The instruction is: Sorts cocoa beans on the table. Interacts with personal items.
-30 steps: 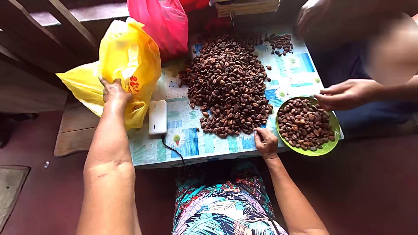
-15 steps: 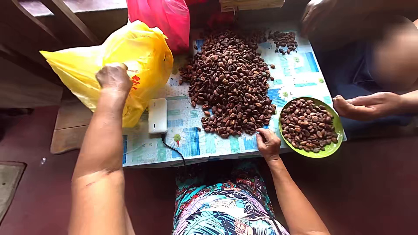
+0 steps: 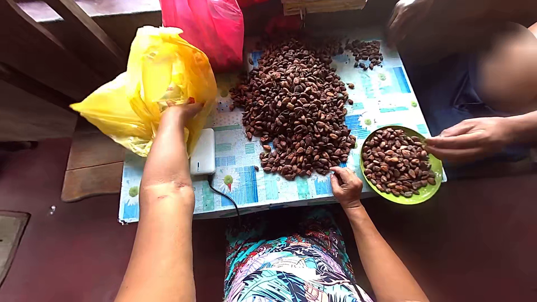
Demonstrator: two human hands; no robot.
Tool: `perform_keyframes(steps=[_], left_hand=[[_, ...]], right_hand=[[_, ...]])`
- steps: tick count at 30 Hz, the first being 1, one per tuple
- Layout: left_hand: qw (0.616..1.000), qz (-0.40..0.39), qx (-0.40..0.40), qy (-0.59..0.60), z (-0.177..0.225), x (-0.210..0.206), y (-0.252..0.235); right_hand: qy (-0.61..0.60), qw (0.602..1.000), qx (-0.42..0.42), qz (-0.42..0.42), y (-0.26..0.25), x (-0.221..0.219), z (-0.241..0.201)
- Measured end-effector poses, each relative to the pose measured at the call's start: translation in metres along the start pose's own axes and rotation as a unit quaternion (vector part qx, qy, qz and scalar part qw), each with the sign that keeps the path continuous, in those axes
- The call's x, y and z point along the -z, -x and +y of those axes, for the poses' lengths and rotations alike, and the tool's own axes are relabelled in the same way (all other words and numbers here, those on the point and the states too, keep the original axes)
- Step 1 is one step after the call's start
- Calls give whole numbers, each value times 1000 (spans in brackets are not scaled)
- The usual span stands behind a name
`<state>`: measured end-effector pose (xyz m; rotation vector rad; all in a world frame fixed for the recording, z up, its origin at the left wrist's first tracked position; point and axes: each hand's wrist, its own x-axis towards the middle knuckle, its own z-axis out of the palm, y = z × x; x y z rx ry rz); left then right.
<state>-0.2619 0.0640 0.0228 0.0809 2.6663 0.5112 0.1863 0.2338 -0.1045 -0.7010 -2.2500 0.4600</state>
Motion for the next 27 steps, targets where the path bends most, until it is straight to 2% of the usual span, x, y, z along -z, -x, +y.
perform_keyframes(steps=[2, 4, 7, 9, 11, 13, 15, 16, 18, 20, 22, 24, 27], left_hand=[[998, -3, -6, -57, -3, -5, -5], [998, -15, -28, -47, -7, -2, -7], [995, -34, -93, -15, -12, 18, -6], [985, -33, -158, -62, -12, 36, -11], [967, 11, -209, -147, -4, 51, 14], [946, 58, -271, -168, 7, 48, 63], [914, 69, -381, -123, 10, 17, 98], [892, 59, -438, -90, 10, -10, 106], [868, 28, -495, -23, 12, -76, 118], [877, 17, -480, 11, 16, -136, 134], [889, 12, -457, -8, 17, -173, 151], [882, 15, -469, -40, 12, -189, 163], [860, 5, -503, -89, -7, -185, 165]], right_hand=[[1, 1000, -2, 0, -1, 0, -1], [-3, 1000, -5, -3, -1, 1, -1], [-10, 1000, -6, -12, -2, 3, -1], [-22, 999, -11, -26, -3, 5, 0], [-31, 998, -20, -46, -5, 9, 0], [-41, 995, -35, -84, -11, 15, -3], [-52, 991, -33, -120, -18, 21, -4], [-56, 991, -17, -121, -20, 22, -3], [-49, 995, 40, -82, -22, 18, -1], [-35, 994, 99, -41, -25, 10, -1], [-43, 990, 126, -38, -24, 0, -1], [-59, 989, 124, -58, -26, -5, 1], [-118, 987, 60, -87, -32, -4, 5]])
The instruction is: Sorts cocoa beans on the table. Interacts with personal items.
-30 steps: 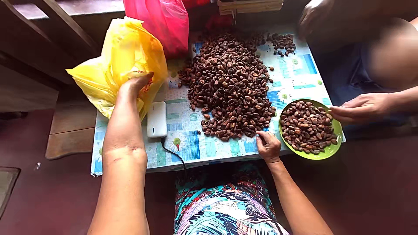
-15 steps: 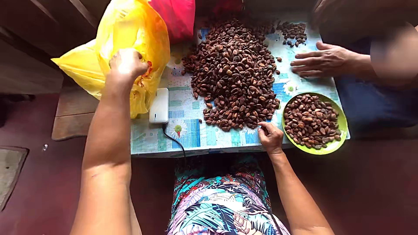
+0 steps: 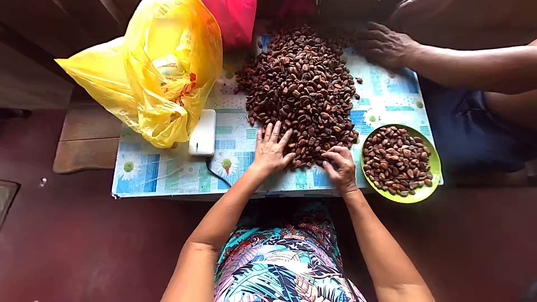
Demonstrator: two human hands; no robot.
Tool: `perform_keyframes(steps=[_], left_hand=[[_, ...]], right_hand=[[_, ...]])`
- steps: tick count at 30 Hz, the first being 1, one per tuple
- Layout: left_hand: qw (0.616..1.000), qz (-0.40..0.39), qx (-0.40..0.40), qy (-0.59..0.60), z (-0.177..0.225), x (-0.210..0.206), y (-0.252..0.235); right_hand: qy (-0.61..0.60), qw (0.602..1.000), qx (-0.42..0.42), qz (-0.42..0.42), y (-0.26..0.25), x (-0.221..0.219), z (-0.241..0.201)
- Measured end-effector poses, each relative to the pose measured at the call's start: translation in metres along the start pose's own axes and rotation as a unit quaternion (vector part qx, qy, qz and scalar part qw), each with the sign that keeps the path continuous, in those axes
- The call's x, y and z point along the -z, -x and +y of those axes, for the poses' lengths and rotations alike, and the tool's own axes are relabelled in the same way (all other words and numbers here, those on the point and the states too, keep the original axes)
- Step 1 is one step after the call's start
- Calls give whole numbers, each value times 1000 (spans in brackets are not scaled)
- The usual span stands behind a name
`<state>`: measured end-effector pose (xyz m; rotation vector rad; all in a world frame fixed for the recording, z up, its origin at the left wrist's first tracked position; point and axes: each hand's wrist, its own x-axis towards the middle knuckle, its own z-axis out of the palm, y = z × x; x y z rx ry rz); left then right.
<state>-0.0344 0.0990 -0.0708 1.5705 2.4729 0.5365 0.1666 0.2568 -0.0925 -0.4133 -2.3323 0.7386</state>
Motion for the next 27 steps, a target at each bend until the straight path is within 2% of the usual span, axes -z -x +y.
perform_keyframes(steps=[2, 5, 7, 9, 11, 14, 19, 27], left_hand=[[1000, -7, -18, 17, -14, 13, 14], [990, 81, -21, 112, -47, 37, 26], [977, 137, 56, 154, -66, 55, 30], [963, 156, 135, 175, -74, 64, 29], [963, 128, 144, 188, -72, 63, 25], [976, 84, 99, 172, -68, 49, 13], [977, 4, 183, 113, -48, 51, -4], [960, 40, 175, 212, -62, 60, 4]], right_hand=[[-43, 998, -37, 8, 0, 4, 2], [-115, 990, -80, 32, 3, 8, 6], [-146, 982, -103, 57, 6, 10, 8], [-150, 981, -104, 62, 7, 10, 6], [-147, 983, -97, 45, 5, 10, 4], [-150, 984, -98, 16, 2, 11, 1], [-132, 985, -108, 7, 2, 10, 0], [-145, 984, -104, 15, 1, 7, 6]])
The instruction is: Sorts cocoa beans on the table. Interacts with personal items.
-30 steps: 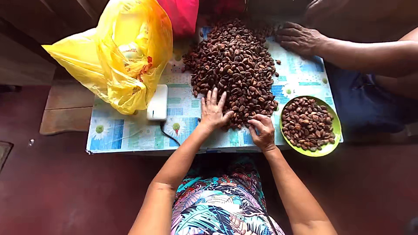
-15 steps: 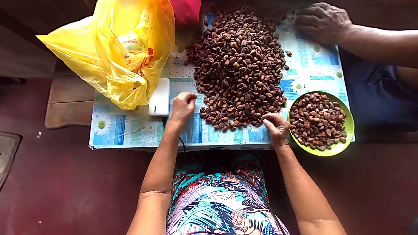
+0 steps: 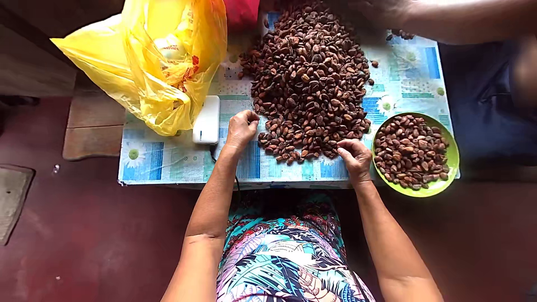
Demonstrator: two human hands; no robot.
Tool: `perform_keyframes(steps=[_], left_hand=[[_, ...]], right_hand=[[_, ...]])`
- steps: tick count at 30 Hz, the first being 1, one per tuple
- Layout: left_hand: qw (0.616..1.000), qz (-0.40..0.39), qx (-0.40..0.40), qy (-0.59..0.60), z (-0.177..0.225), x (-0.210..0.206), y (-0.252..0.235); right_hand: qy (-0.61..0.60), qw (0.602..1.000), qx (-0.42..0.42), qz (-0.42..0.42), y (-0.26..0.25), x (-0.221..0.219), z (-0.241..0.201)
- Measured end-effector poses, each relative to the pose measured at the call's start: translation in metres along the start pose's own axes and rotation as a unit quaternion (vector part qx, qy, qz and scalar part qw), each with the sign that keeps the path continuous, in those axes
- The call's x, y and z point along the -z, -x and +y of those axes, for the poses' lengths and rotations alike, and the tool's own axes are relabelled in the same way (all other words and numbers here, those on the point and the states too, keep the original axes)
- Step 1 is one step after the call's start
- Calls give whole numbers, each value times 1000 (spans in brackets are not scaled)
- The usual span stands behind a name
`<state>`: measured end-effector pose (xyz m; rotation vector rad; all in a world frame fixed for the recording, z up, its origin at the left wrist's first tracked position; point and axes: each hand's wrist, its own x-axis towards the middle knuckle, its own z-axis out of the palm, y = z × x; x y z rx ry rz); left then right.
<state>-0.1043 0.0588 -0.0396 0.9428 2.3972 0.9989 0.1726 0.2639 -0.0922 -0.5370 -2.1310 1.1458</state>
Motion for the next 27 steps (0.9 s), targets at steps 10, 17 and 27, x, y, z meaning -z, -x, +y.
perform_keyframes(steps=[10, 17, 27], left_hand=[[992, -43, 38, -116, 22, -17, -3], [998, -54, 5, -7, 9, 0, 0], [993, -85, -12, -84, 13, -5, 0]], right_hand=[[7, 1000, -22, 4, 1, -1, -3], [-5, 1000, -17, 7, 0, -1, -2], [0, 1000, -23, 8, 0, -1, -3]])
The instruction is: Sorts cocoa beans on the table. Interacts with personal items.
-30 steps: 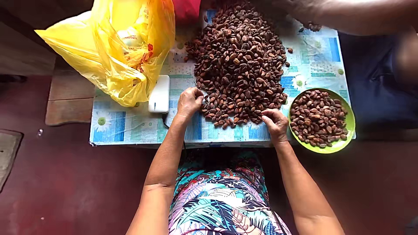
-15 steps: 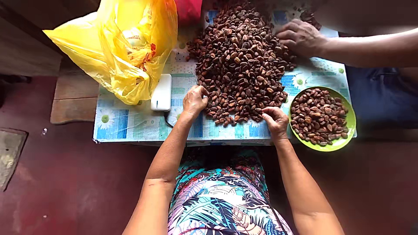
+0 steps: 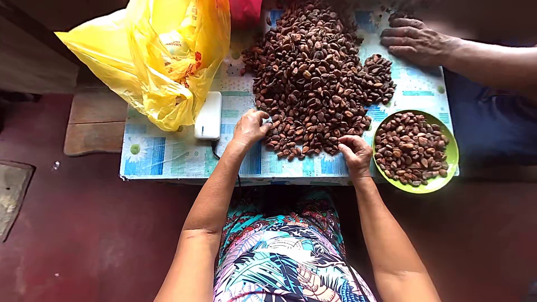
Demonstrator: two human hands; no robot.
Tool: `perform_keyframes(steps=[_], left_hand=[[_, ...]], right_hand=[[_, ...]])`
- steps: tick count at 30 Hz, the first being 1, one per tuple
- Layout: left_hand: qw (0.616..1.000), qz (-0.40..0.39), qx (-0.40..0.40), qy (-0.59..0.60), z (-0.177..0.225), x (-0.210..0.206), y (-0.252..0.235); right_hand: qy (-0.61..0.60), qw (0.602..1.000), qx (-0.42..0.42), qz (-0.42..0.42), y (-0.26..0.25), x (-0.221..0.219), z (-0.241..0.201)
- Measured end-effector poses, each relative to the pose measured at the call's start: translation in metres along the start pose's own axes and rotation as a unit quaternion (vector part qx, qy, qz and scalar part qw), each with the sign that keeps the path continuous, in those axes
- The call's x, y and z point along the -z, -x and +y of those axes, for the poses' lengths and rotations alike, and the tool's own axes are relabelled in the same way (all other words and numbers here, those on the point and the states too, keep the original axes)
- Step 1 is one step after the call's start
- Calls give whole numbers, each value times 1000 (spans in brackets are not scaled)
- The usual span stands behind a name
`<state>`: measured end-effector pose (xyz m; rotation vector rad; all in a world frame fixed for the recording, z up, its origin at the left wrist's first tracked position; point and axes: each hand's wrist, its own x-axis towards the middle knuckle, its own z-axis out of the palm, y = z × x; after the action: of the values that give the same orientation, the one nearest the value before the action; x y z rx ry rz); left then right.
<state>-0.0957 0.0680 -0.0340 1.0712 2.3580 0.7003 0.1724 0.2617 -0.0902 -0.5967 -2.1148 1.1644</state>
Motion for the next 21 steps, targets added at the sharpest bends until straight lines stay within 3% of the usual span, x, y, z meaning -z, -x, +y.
perform_keyframes(steps=[4, 9, 14, 17, 21], left_hand=[[996, -40, 17, -74, 18, -5, -3], [999, 27, -5, 28, 0, 21, 14], [992, 23, 67, -104, -24, 53, 58], [990, 92, -7, -106, -24, 40, 67], [991, 71, -107, -33, -17, -3, 52]], right_hand=[[1, 1000, -4, 0, 1, 0, -2], [5, 1000, 2, -1, 1, 1, -2], [8, 1000, 0, -8, 3, 2, -4], [9, 1000, 2, -7, 3, 1, -2], [16, 1000, 8, -8, 4, 1, -3]])
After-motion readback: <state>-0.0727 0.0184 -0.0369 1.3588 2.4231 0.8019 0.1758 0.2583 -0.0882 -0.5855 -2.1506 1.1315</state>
